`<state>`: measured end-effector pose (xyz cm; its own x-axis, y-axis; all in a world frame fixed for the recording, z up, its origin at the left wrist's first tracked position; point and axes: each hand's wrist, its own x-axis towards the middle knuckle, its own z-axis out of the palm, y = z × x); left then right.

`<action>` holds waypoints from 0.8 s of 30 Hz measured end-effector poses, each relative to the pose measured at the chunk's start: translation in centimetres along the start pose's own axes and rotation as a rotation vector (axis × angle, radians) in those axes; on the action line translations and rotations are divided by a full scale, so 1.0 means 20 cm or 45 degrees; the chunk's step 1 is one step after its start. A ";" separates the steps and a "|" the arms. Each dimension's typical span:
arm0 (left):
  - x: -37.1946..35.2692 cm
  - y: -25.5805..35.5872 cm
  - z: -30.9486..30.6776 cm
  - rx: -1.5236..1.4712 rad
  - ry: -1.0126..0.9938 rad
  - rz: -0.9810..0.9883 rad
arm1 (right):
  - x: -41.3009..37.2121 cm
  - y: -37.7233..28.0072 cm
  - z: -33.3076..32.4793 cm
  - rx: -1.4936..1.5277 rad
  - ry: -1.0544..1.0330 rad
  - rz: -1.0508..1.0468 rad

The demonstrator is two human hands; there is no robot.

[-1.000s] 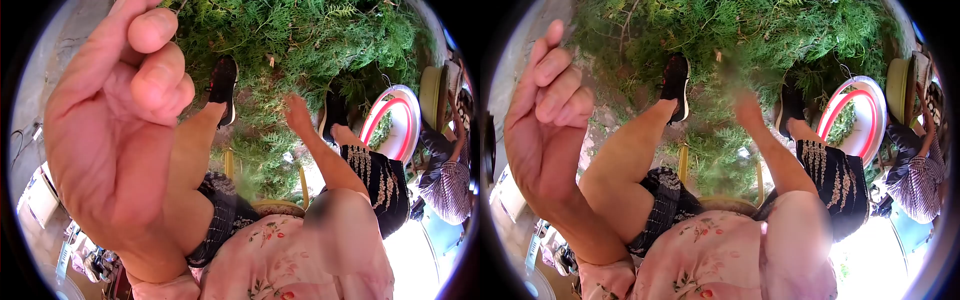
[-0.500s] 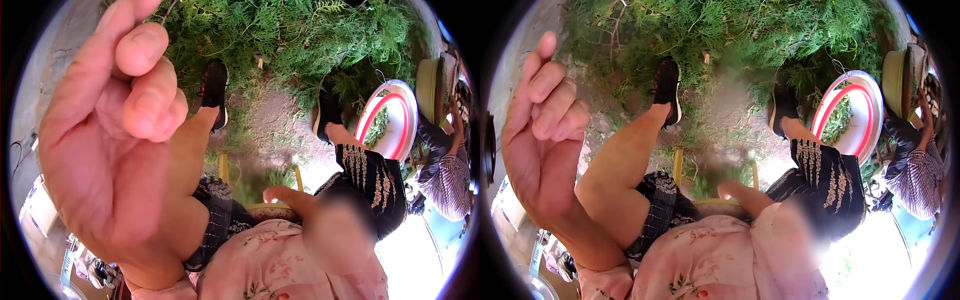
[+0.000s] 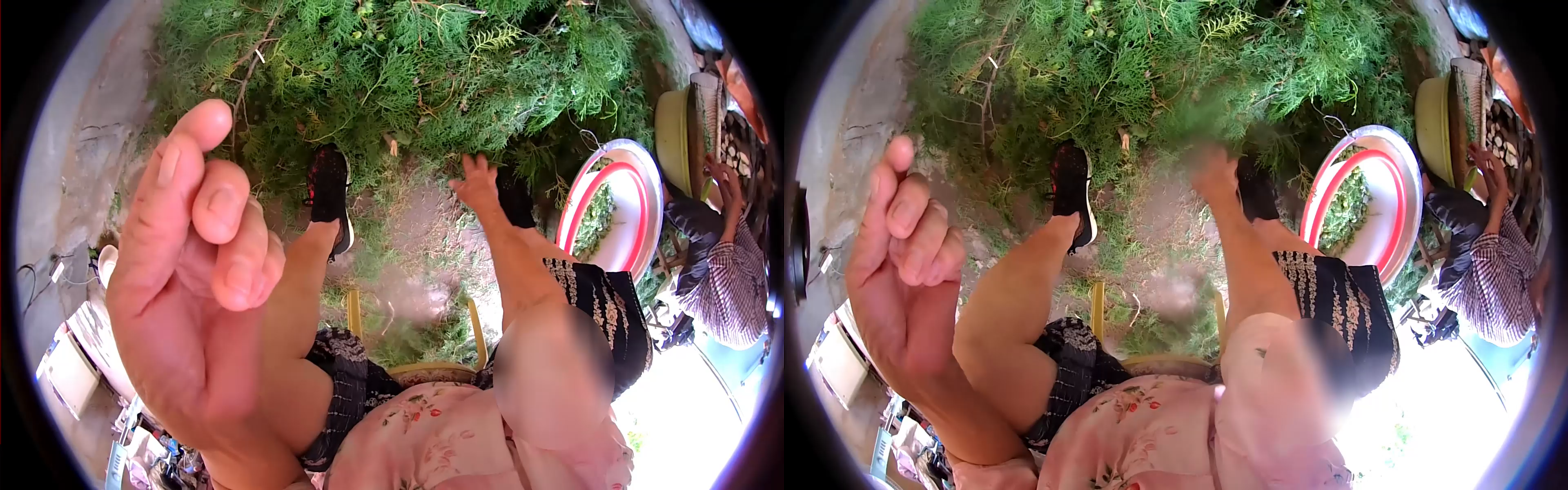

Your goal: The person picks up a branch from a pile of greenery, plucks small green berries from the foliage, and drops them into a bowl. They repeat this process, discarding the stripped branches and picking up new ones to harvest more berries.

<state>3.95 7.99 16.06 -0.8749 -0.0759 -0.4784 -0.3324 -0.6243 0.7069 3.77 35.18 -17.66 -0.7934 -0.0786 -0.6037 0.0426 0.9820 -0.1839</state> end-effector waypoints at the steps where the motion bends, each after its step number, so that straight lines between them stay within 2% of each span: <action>1: 0.00 0.00 0.01 -0.014 0.004 0.002 | 0.02 0.02 0.11 -0.038 -0.096 -0.040; 2: 0.00 0.00 0.01 -0.029 0.004 0.008 | 0.01 0.05 0.33 0.019 -0.094 -0.090; 3: 0.00 0.00 0.02 -0.041 0.007 0.014 | -0.11 -0.04 0.38 -0.310 -0.177 -0.234; 4: 0.00 0.00 0.02 -0.050 0.012 0.014 | -0.22 -0.07 0.51 -0.215 -0.225 -0.275; 5: 0.00 0.00 0.02 -0.057 0.020 0.005 | -0.35 -0.23 0.32 -0.085 -0.556 -0.205; 6: 0.01 0.00 0.02 -0.057 0.010 0.003 | -0.45 -0.20 0.44 0.091 -0.467 -0.325; 9: 0.01 0.00 0.01 -0.052 0.000 -0.011 | -0.47 -0.20 0.44 0.238 -0.384 -0.380; 10: 0.01 0.00 0.01 -0.048 0.006 -0.017 | -0.43 -0.18 0.41 0.451 -0.113 -0.393; 11: 0.01 0.00 0.01 -0.045 0.010 -0.018 | -0.30 -0.11 0.46 0.410 0.147 -0.503; 12: 0.00 0.00 0.01 -0.057 0.025 -0.019 | -0.16 -0.14 0.27 0.319 -0.026 -0.340; 14: 0.00 0.01 0.02 -0.078 0.060 -0.011 | -0.03 -0.18 0.08 0.267 0.386 -0.256; 17: 0.00 0.01 0.01 -0.083 0.062 0.010 | 0.09 -0.24 -0.01 0.244 0.119 -0.006; 18: 0.00 0.02 0.01 -0.078 0.071 0.010 | 0.09 -0.26 0.04 0.159 0.086 -0.014; 20: 0.00 0.03 0.00 -0.078 0.090 0.015 | -0.03 -0.35 0.17 -0.201 -0.166 -0.131; 22: 0.00 0.03 -0.02 -0.083 0.063 0.022 | -0.17 -0.32 0.42 -0.228 -0.130 -0.345; 24: -0.01 0.03 -0.04 -0.079 0.050 0.010 | -0.31 -0.36 0.39 0.017 -0.161 -0.470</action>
<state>4.21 7.02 16.27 -0.8626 -0.1105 -0.4937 -0.3019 -0.6707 0.6775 13.19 27.33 -18.68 -0.6757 -0.4476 -0.5857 -0.2233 0.8815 -0.4160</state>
